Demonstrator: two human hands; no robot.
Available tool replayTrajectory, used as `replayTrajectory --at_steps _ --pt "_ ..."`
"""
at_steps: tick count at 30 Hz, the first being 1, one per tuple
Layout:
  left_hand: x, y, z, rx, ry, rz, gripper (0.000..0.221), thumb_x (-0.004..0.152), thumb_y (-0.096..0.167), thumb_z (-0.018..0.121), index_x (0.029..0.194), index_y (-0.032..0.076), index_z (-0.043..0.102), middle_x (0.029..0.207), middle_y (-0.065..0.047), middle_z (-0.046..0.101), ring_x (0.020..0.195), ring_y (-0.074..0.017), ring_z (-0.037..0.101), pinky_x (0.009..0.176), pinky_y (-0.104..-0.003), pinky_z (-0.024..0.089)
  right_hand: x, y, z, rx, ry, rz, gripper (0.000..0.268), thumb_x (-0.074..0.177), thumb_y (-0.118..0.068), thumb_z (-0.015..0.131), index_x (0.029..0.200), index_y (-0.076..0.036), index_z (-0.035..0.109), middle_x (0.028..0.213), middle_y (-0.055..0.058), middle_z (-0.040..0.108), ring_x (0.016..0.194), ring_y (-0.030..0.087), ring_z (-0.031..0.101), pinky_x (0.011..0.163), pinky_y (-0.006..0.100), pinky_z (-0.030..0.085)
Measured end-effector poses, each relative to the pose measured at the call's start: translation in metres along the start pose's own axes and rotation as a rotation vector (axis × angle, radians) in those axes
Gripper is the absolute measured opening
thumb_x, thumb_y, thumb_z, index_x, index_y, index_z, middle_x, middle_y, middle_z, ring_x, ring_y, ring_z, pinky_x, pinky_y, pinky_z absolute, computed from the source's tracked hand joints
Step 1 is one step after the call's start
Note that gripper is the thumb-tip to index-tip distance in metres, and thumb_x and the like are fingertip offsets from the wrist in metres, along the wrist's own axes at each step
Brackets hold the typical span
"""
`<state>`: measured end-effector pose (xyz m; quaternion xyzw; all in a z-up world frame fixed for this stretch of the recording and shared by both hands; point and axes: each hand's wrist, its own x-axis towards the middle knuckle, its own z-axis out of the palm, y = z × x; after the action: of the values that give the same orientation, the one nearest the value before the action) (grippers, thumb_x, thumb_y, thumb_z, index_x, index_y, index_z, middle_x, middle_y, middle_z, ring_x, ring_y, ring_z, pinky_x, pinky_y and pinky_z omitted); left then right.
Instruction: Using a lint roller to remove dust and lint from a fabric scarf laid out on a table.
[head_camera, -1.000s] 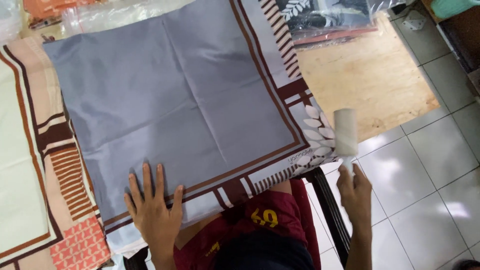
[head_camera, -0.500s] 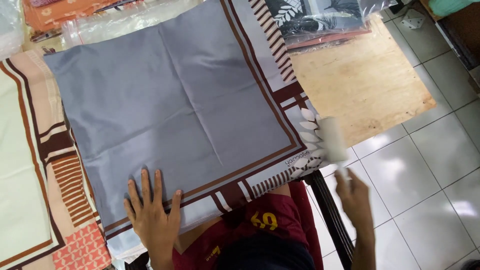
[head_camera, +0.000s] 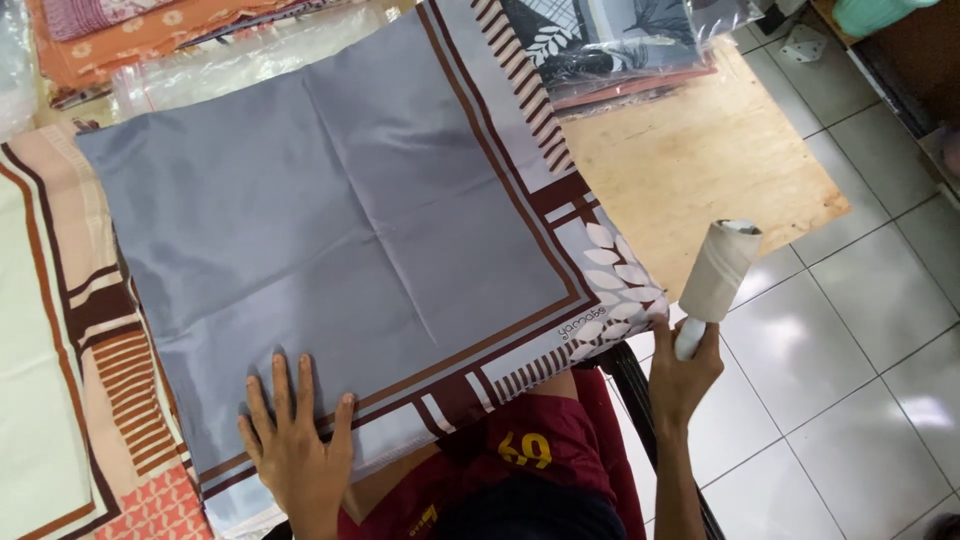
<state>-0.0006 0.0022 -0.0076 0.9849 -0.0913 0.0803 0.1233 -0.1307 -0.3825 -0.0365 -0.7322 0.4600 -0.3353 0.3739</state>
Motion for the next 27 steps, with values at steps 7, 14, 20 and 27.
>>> replayTrajectory --at_steps 7,14,20,27 --pt "0.0 -0.001 0.004 0.054 0.026 0.002 0.068 0.1 0.059 0.042 0.16 0.028 0.045 0.17 -0.001 0.038 0.158 -0.0364 0.03 0.123 -0.061 0.025 0.008 -0.008 0.011 -0.038 0.006 -0.117 0.016 0.103 -0.014 0.066 0.109 0.001 0.065 0.093 0.01 0.058 0.079 0.021 0.051 0.065 0.037 0.041" --pt "0.001 -0.005 0.006 0.055 -0.037 -0.035 0.07 0.099 0.061 0.04 0.16 0.028 0.042 0.172 0.002 0.032 0.159 -0.0349 0.025 0.123 -0.062 0.021 0.008 0.002 0.009 0.09 -0.065 0.058 0.015 0.104 -0.019 0.067 0.101 -0.006 0.061 0.082 0.001 0.057 0.073 0.012 0.046 0.064 0.032 0.041" --pt "0.0 -0.002 0.002 0.046 0.002 0.009 0.069 0.1 0.057 0.044 0.161 0.025 0.044 0.17 -0.002 0.037 0.158 -0.037 0.029 0.122 -0.064 0.024 0.008 -0.008 0.003 0.023 -0.029 0.054 0.01 0.101 -0.011 0.067 0.1 -0.003 0.061 0.082 0.003 0.063 0.072 0.014 0.05 0.066 0.033 0.043" --pt "0.003 0.001 -0.002 -0.054 -0.015 0.007 0.07 0.098 0.055 0.052 0.157 0.019 0.048 0.169 -0.007 0.038 0.158 -0.0412 0.026 0.121 -0.068 0.02 0.011 0.003 0.001 -0.045 0.004 -0.055 0.013 0.104 -0.013 0.072 0.102 -0.003 0.064 0.077 0.003 0.06 0.064 0.012 0.045 0.057 0.031 0.037"
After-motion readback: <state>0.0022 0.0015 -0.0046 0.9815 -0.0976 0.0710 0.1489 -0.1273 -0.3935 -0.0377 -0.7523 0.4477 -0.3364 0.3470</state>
